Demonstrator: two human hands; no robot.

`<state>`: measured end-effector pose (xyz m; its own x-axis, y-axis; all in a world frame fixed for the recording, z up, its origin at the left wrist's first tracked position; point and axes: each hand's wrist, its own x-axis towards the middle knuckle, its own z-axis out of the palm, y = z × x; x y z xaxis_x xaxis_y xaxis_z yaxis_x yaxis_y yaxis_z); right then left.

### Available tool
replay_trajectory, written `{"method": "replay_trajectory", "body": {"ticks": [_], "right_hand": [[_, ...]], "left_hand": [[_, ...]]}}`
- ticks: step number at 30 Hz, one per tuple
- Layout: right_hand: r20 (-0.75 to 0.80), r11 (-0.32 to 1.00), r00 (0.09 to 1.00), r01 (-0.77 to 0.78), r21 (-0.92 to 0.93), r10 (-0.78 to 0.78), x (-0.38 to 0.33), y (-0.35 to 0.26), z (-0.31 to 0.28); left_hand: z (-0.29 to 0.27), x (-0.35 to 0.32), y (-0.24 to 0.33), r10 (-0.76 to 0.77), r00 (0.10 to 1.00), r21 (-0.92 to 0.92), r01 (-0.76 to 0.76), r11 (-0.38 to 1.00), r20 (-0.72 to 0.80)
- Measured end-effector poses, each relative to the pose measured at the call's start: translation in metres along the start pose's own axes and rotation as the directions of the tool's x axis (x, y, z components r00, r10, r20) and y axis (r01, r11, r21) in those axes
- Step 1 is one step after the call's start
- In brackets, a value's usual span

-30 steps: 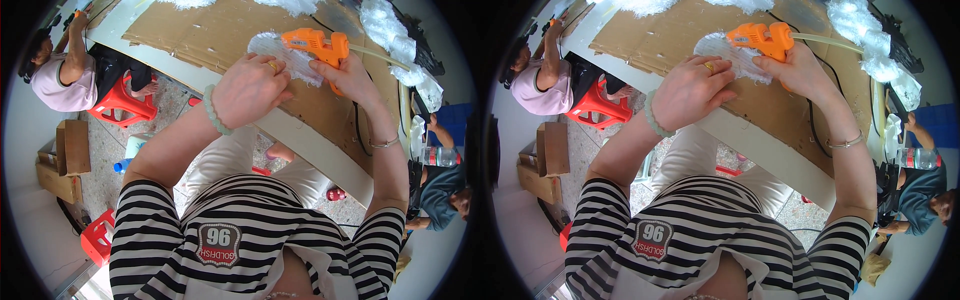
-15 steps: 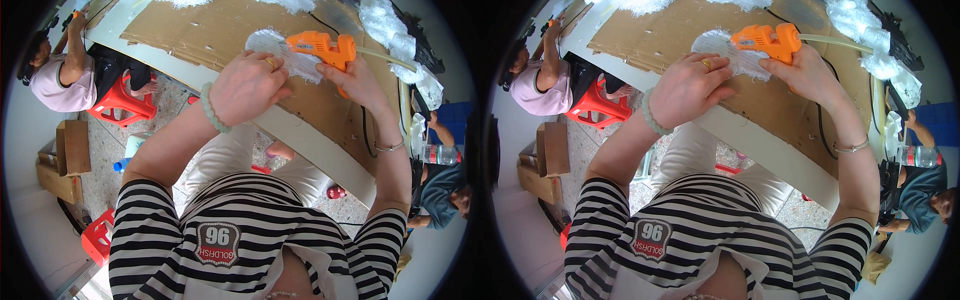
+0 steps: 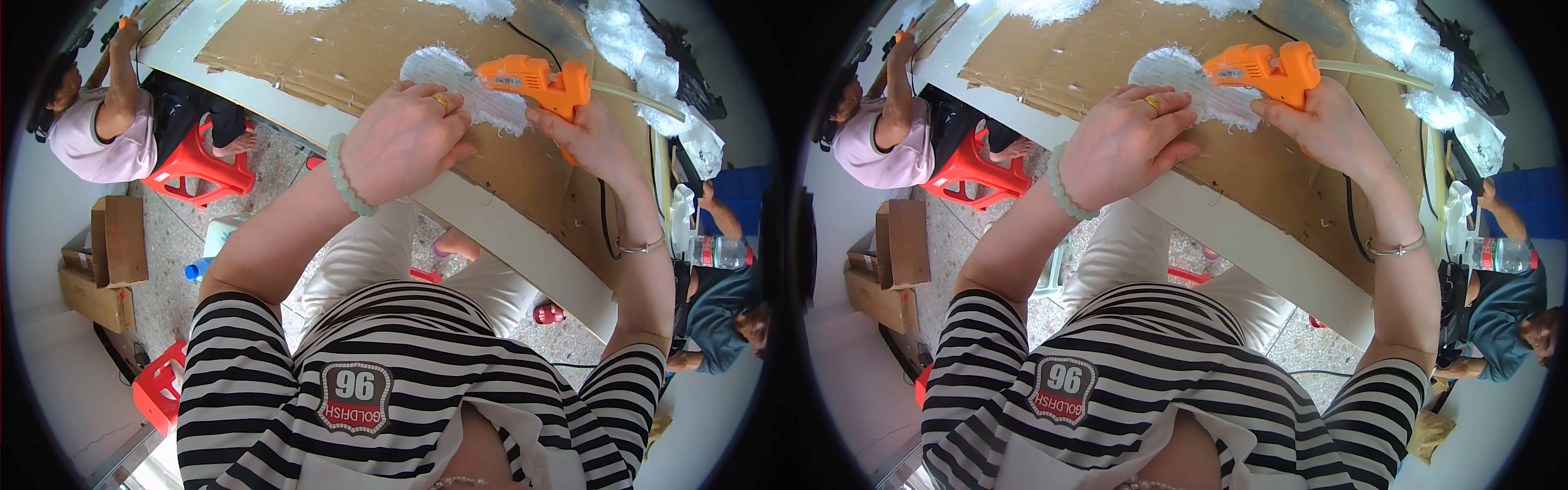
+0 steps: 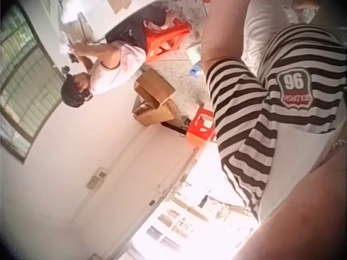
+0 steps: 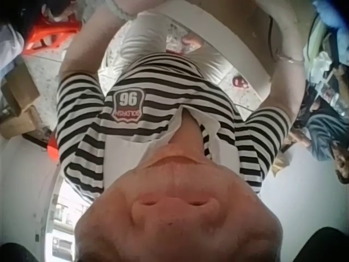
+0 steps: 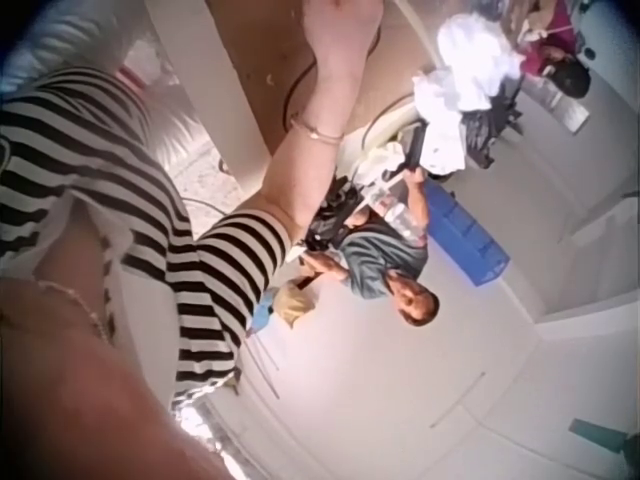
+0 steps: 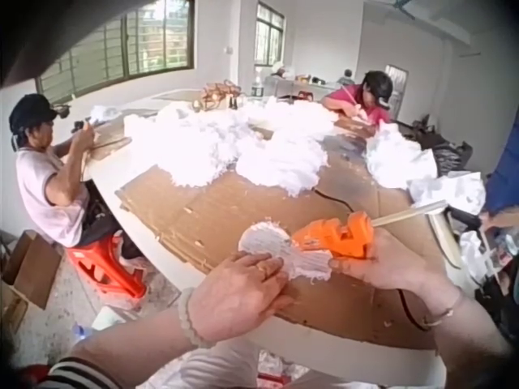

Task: Applying hot glue to a board and attaching white fiber stuffing to create a cloud-like texture.

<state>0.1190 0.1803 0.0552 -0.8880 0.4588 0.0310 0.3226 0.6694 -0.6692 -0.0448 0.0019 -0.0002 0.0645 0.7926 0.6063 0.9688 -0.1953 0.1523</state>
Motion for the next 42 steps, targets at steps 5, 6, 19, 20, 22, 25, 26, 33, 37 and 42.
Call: {"method": "replay_trajectory", "body": {"ticks": [5,6,19,20,22,25,26,33,37,42], "right_hand": [[0.071,0.989,0.987,-0.140,-0.046,0.143,0.010,-0.005,-0.002],[0.063,0.988,0.988,-0.141,-0.055,0.144,0.011,-0.005,-0.001],[0.046,0.999,0.999,-0.006,-0.033,0.007,0.006,-0.011,-0.006],[0.078,0.996,0.995,-0.059,-0.061,0.064,0.007,-0.014,-0.006],[0.108,0.990,0.987,-0.111,-0.088,0.120,0.008,-0.013,-0.004],[0.021,0.998,1.000,0.008,-0.066,-0.007,0.011,-0.006,0.001],[0.030,0.997,1.000,0.000,-0.076,0.002,0.013,-0.007,0.001],[0.076,0.995,0.995,-0.062,-0.079,0.068,0.019,-0.015,0.003],[0.063,0.995,0.997,-0.029,-0.095,0.035,0.022,-0.011,0.007],[0.002,0.994,0.995,0.101,-0.045,-0.101,0.029,-0.007,0.012]], "left_hand": [[-0.001,0.000,0.000,0.000,1.000,0.000,0.000,1.000,-0.001],[-0.001,0.000,0.000,0.002,1.000,-0.004,-0.002,1.000,0.002],[0.000,0.000,0.000,0.000,1.000,-0.002,0.000,1.000,-0.023],[0.000,0.000,0.000,-0.001,1.000,-0.001,0.001,1.000,-0.023],[-0.001,0.001,0.001,-0.002,1.000,0.000,0.002,1.000,-0.002],[-0.001,0.001,0.001,0.000,1.000,-0.002,0.000,1.000,0.007],[-0.001,0.000,0.001,0.000,1.000,-0.002,0.000,1.000,0.007],[-0.001,0.000,0.000,0.005,1.000,0.000,-0.005,1.000,-0.009],[-0.001,0.001,0.001,-0.004,1.000,-0.002,0.004,1.000,-0.002],[-0.002,0.001,0.001,-0.009,1.000,-0.006,0.009,1.000,0.005]]}}
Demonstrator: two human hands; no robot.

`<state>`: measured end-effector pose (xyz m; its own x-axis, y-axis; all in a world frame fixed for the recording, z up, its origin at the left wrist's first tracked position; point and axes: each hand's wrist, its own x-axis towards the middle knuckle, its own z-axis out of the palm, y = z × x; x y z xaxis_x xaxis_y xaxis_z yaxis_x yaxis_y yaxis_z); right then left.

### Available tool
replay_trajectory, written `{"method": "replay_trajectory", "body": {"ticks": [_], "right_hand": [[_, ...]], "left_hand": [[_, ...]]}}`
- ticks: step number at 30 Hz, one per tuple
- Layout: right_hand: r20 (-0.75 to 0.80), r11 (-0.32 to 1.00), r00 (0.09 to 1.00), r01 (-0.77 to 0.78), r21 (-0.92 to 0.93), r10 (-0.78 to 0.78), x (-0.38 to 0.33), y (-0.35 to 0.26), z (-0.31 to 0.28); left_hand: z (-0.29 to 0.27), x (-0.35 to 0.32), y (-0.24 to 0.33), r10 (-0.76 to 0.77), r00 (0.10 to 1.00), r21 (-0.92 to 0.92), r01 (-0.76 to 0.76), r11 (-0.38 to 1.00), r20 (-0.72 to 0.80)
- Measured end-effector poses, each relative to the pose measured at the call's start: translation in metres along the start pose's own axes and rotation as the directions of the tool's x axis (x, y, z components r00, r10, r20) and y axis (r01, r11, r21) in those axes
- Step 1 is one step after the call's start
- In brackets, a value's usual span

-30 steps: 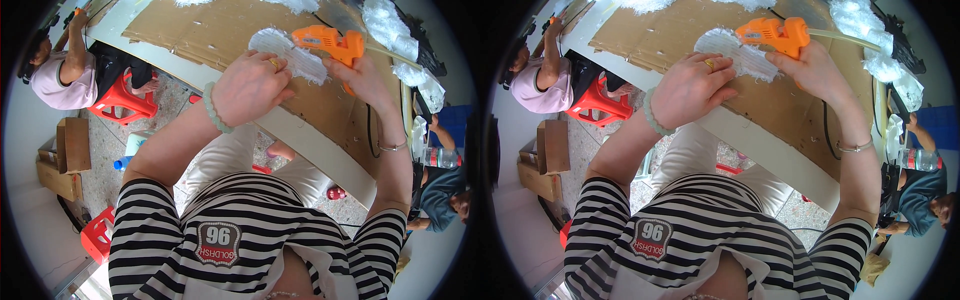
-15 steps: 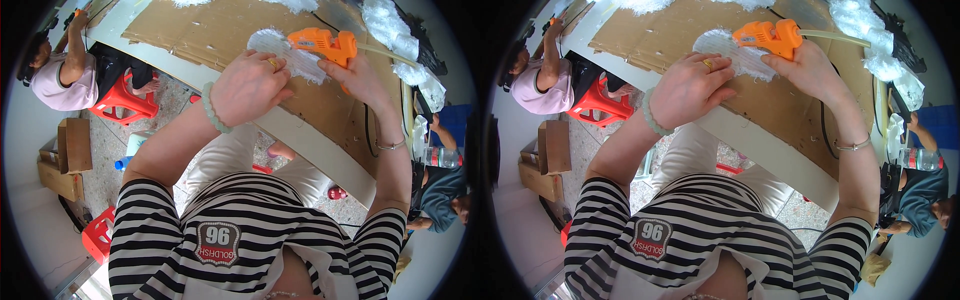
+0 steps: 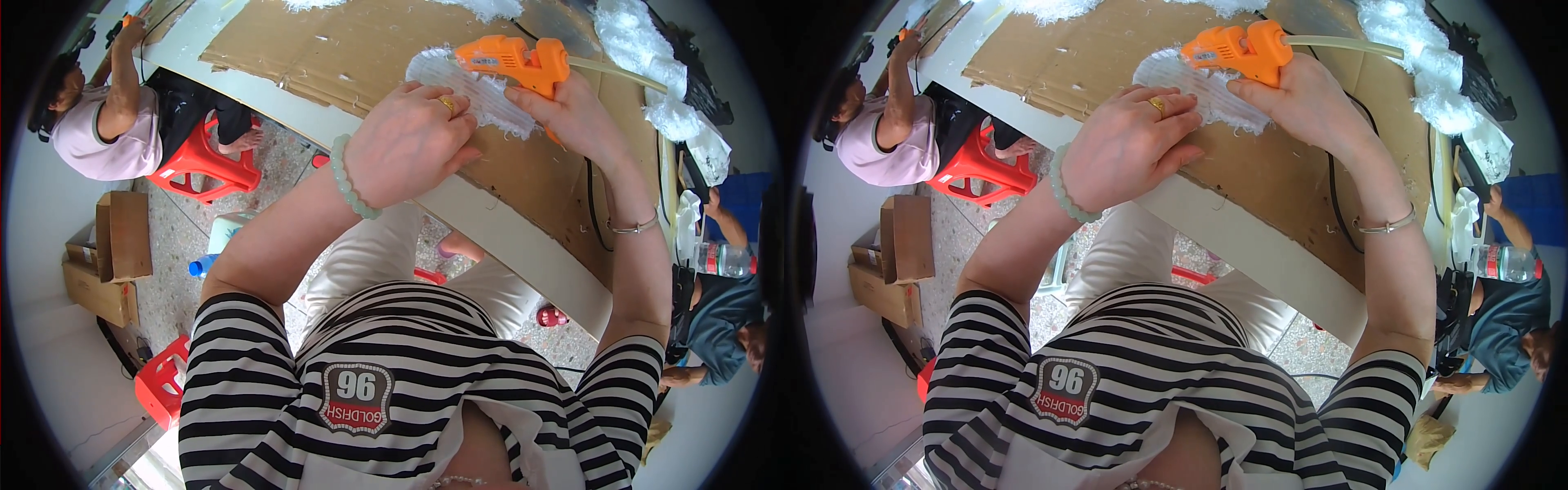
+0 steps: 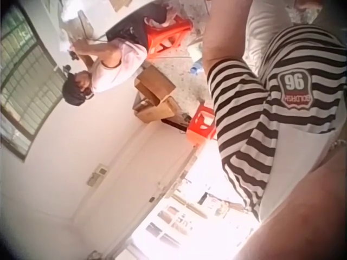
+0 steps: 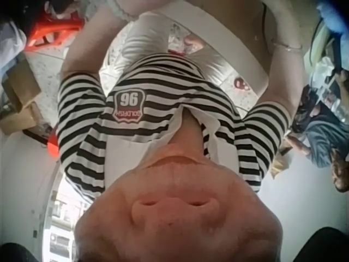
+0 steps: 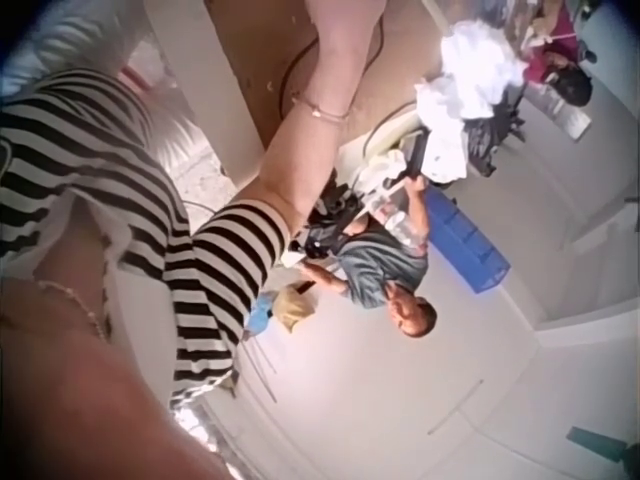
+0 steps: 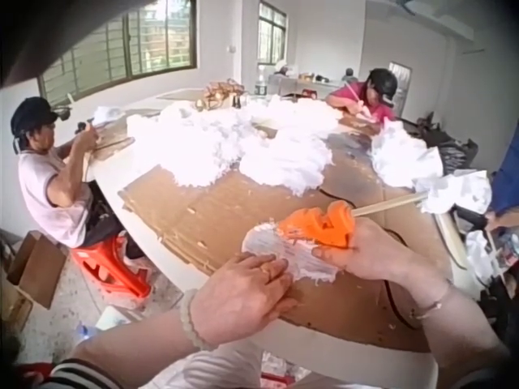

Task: Applying hot glue to a board and attaching white fiber stuffing to create a cloud-like texture.

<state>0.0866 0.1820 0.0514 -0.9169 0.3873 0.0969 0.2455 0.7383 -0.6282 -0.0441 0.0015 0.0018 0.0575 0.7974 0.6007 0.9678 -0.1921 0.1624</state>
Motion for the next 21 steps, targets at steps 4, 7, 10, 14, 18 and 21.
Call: {"method": "replay_trajectory", "body": {"ticks": [4,7,10,14,18,21], "right_hand": [[0.032,0.999,0.999,-0.016,-0.038,0.017,-0.001,-0.007,-0.006],[0.088,0.993,0.991,-0.093,-0.079,0.099,-0.007,-0.010,-0.015],[0.097,0.992,0.987,-0.124,-0.023,0.126,-0.014,-0.012,-0.018],[0.062,0.998,0.997,-0.052,0.020,0.051,-0.023,-0.003,-0.025],[0.066,0.994,0.992,-0.106,-0.007,0.106,-0.025,-0.007,-0.028],[0.058,0.995,0.993,-0.100,0.015,0.099,-0.023,-0.008,-0.024]], "left_hand": [[0.000,0.000,0.000,-0.008,1.000,-0.010,0.008,1.000,0.002],[0.001,0.000,-0.001,-0.001,1.000,-0.019,0.001,1.000,-0.015],[0.001,0.000,-0.001,0.002,1.000,-0.009,-0.002,1.000,-0.030],[0.000,0.001,-0.001,-0.009,1.000,-0.023,0.009,1.000,0.001],[0.000,0.000,-0.001,-0.006,1.000,-0.030,0.006,1.000,-0.010],[0.000,0.001,0.000,-0.006,1.000,-0.034,0.006,0.999,-0.005]]}}
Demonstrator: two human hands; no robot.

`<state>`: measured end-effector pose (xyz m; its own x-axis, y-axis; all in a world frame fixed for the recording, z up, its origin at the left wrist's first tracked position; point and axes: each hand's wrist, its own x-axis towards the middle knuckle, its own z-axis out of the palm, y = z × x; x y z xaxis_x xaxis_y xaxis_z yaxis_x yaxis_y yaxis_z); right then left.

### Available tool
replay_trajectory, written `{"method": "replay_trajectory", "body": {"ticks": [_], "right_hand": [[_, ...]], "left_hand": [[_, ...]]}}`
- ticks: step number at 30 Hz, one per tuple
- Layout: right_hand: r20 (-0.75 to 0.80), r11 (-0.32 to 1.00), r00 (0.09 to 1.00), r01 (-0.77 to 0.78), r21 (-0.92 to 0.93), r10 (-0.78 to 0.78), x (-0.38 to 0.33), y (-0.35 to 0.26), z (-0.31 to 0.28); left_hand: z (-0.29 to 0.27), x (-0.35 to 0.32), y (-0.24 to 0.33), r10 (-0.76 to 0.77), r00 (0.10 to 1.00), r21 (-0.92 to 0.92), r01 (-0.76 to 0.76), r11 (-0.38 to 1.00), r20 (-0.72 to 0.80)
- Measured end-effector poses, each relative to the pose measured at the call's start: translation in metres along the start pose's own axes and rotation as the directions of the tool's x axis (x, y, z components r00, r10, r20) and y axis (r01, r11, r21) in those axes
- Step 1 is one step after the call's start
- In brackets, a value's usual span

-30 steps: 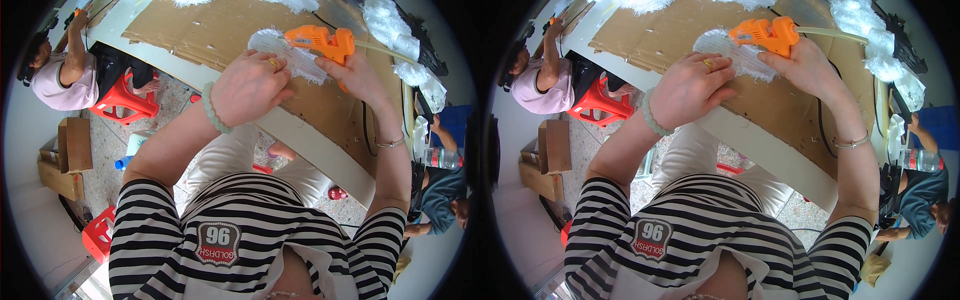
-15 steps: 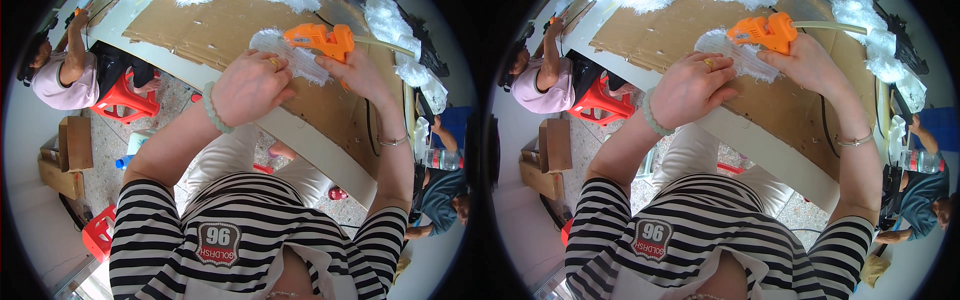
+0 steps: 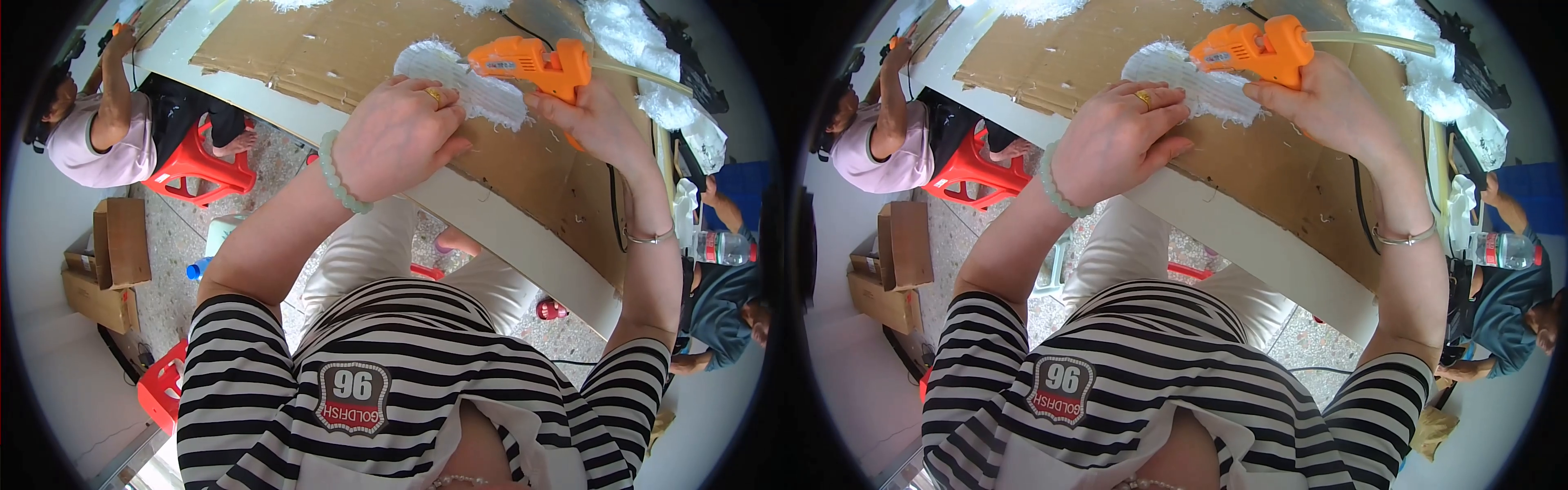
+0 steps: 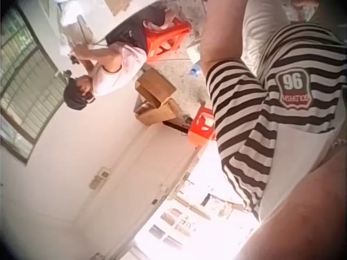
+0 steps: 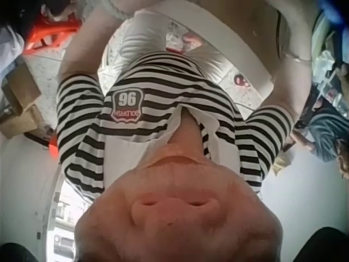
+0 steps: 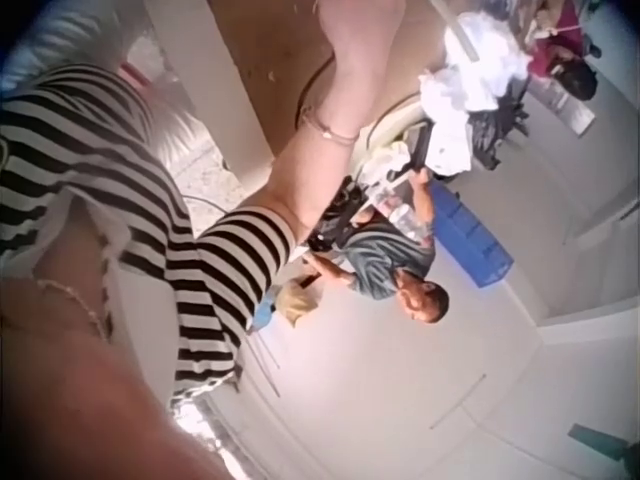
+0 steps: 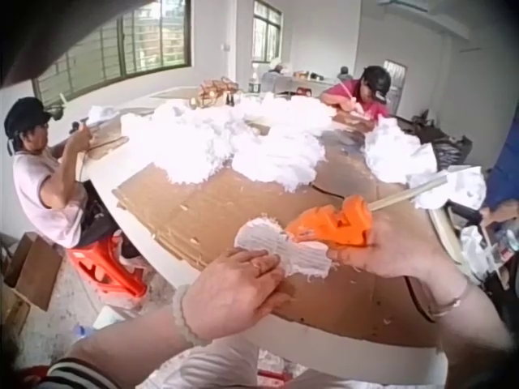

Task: Applying hot glue to a board and attaching white fiber stuffing to create a cloud-like texture.

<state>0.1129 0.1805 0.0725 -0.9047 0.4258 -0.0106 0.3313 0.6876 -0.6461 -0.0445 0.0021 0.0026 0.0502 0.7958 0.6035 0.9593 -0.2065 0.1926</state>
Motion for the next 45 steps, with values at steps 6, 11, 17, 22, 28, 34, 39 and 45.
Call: {"method": "replay_trajectory", "body": {"ticks": [6,11,17,22,28,34,39,45], "right_hand": [[-0.003,0.994,0.999,0.041,-0.100,-0.041,-0.007,-0.005,-0.001],[0.017,1.000,1.000,0.003,0.021,-0.003,-0.012,0.002,-0.007],[0.124,0.986,0.978,-0.167,-0.006,0.166,-0.013,0.003,-0.016],[0.145,0.990,0.980,-0.140,-0.002,0.138,-0.012,0.005,-0.007],[0.120,0.990,0.990,-0.093,0.108,0.080,-0.011,0.003,-0.004],[0.116,0.992,0.985,-0.127,0.009,0.125,-0.017,0.008,-0.006],[0.092,0.991,0.988,-0.124,-0.045,0.128,-0.023,0.010,-0.011],[0.095,0.986,0.982,-0.161,-0.044,0.164,-0.030,0.019,-0.017]], "left_hand": [[0.001,0.000,-0.001,0.001,1.000,0.010,-0.001,1.000,-0.006],[-0.001,0.000,0.000,0.011,1.000,0.037,-0.011,0.999,0.007],[0.001,0.000,-0.001,0.008,1.000,0.012,-0.007,1.000,-0.014],[-0.002,0.000,0.000,0.006,1.000,0.038,-0.006,0.999,0.018],[0.001,0.000,-0.001,0.019,1.000,0.023,-0.018,1.000,-0.016],[0.002,-0.001,-0.002,0.014,1.000,0.020,-0.014,1.000,-0.016],[0.001,0.000,0.000,0.011,1.000,0.019,-0.010,1.000,-0.022],[0.000,0.001,0.001,0.007,1.000,0.026,-0.007,1.000,0.004]]}}
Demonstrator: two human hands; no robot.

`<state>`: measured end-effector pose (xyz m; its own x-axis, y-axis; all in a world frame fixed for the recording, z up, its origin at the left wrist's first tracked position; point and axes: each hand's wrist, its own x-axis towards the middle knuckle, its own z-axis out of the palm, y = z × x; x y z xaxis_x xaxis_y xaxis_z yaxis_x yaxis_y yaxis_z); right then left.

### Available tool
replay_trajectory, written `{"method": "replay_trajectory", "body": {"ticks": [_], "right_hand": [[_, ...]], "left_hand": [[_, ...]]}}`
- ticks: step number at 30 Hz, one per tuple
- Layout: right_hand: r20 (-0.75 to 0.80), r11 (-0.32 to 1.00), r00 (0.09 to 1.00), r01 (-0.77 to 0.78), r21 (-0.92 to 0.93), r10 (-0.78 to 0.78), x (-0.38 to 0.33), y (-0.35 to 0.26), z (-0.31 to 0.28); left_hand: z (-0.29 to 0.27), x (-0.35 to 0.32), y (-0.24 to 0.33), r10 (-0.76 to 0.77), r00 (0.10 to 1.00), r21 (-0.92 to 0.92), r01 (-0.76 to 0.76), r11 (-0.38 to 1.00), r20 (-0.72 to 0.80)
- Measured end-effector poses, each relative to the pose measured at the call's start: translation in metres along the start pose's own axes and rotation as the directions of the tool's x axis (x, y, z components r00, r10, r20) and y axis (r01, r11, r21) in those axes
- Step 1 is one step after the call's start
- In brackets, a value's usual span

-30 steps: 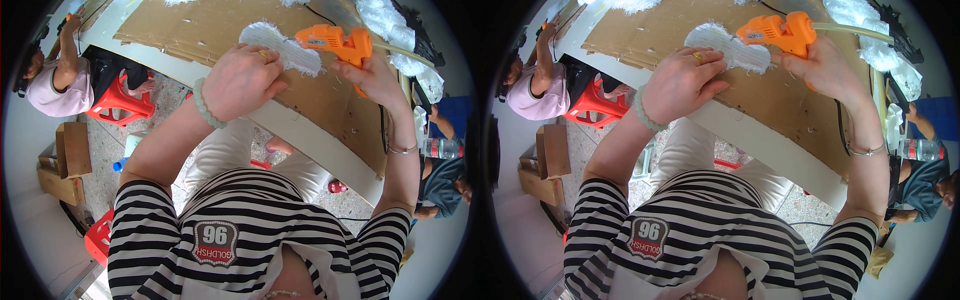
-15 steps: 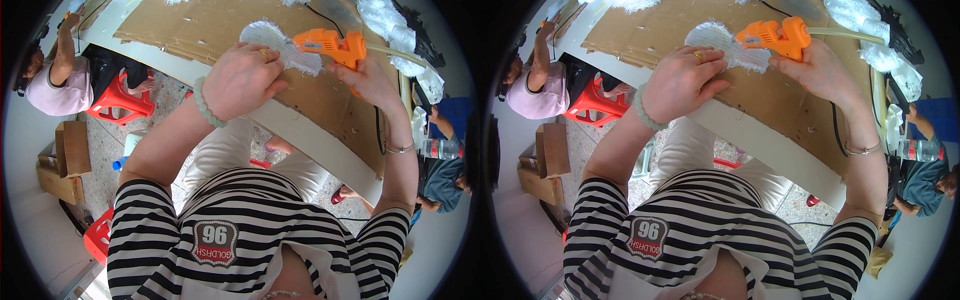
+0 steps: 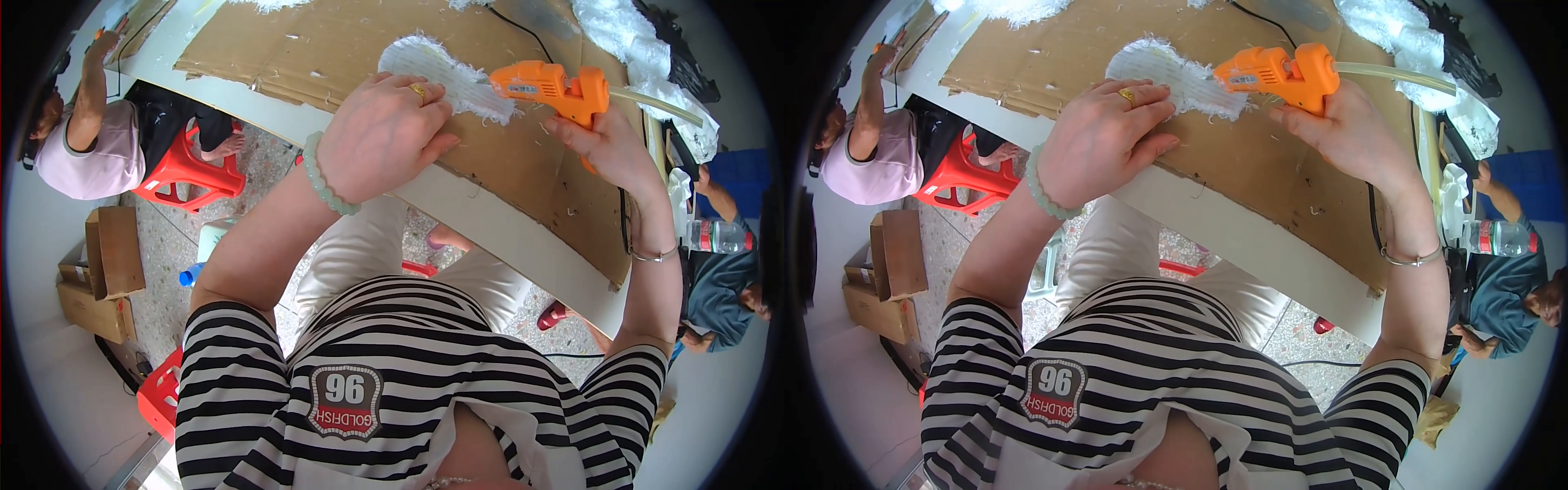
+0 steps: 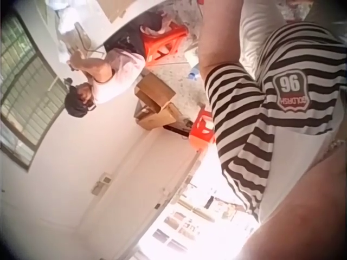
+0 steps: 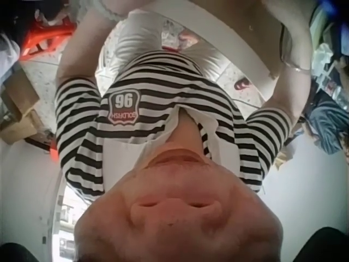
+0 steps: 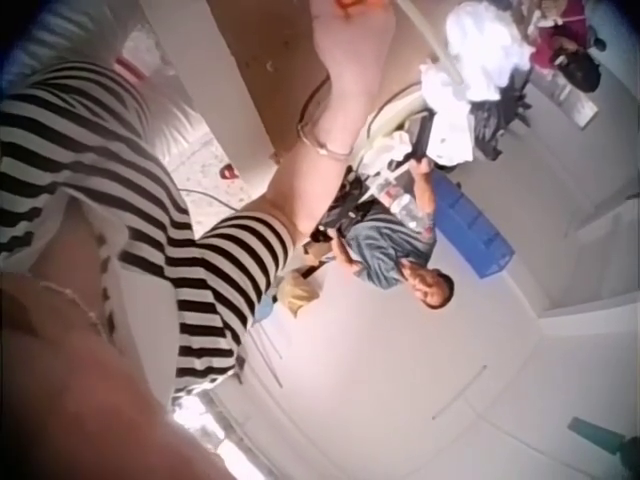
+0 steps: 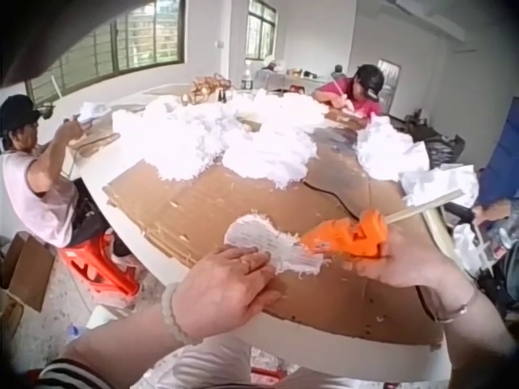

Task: Applying hot glue to a board and attaching white fiber stuffing to create a cloud-like texture.

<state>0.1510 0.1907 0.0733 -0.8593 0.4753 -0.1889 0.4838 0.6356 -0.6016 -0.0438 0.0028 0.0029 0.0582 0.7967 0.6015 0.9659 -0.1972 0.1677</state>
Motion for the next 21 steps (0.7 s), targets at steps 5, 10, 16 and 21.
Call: {"method": "replay_trajectory", "body": {"ticks": [5,10,16,21], "right_hand": [[0.004,0.997,0.999,-0.049,0.058,0.049,-0.008,0.002,-0.006],[-0.001,0.985,0.999,-0.035,0.171,0.036,-0.009,0.000,-0.003],[0.055,0.977,0.998,-0.011,0.212,-0.001,0.002,-0.010,0.008],[0.062,0.995,0.996,-0.068,0.079,0.063,0.010,-0.019,0.011]], "left_hand": [[-0.001,0.000,0.001,0.003,1.000,0.004,-0.003,1.000,-0.011],[-0.002,0.000,0.000,0.008,1.000,0.023,-0.008,1.000,0.005],[-0.001,0.000,0.002,0.005,1.000,0.020,-0.005,1.000,-0.012],[-0.001,-0.001,0.001,-0.001,1.000,0.020,0.001,1.000,-0.005]]}}
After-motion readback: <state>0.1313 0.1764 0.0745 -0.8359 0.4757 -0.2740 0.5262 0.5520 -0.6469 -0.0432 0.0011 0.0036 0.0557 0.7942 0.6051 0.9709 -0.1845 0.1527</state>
